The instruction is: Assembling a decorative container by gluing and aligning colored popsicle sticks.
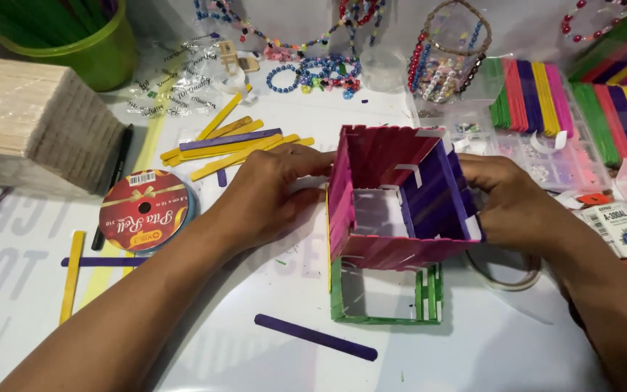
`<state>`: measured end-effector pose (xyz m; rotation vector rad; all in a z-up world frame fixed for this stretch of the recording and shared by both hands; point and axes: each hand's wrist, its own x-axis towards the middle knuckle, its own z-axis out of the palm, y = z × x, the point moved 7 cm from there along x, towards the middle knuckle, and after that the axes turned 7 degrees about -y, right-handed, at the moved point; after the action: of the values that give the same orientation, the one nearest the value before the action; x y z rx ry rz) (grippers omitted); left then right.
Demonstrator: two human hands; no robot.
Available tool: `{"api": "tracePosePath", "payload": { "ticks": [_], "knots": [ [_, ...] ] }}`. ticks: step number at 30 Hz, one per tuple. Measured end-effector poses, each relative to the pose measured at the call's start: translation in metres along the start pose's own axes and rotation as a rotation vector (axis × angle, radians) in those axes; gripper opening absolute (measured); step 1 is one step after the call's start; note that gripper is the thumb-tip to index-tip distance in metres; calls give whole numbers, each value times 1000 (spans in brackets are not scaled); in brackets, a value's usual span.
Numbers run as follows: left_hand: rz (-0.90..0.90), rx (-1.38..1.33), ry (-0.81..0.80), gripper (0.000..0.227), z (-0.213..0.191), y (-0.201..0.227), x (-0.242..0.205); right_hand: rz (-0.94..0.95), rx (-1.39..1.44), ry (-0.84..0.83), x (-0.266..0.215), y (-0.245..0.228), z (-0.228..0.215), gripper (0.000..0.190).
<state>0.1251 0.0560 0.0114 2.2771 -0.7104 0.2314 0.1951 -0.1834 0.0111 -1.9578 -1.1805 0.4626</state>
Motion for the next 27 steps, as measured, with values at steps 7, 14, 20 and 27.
{"api": "tracePosePath", "payload": {
  "ticks": [7, 14, 20, 27],
  "knots": [
    [-405, -275, -485, 142, -3, 24, -19, 447, 129, 8, -13, -3, -4, 75],
    [-95, -478, -262, 159, 5, 64, -25, 252, 21, -155, -11, -12, 12, 83],
    [-164, -446, -256, 161, 14, 52, -22, 426, -35, -146, -9, -11, 21, 79],
    [-148, -341, -315, 161, 16, 52, -24, 294, -30, -61, -5, -14, 20, 85]
  ]
}}
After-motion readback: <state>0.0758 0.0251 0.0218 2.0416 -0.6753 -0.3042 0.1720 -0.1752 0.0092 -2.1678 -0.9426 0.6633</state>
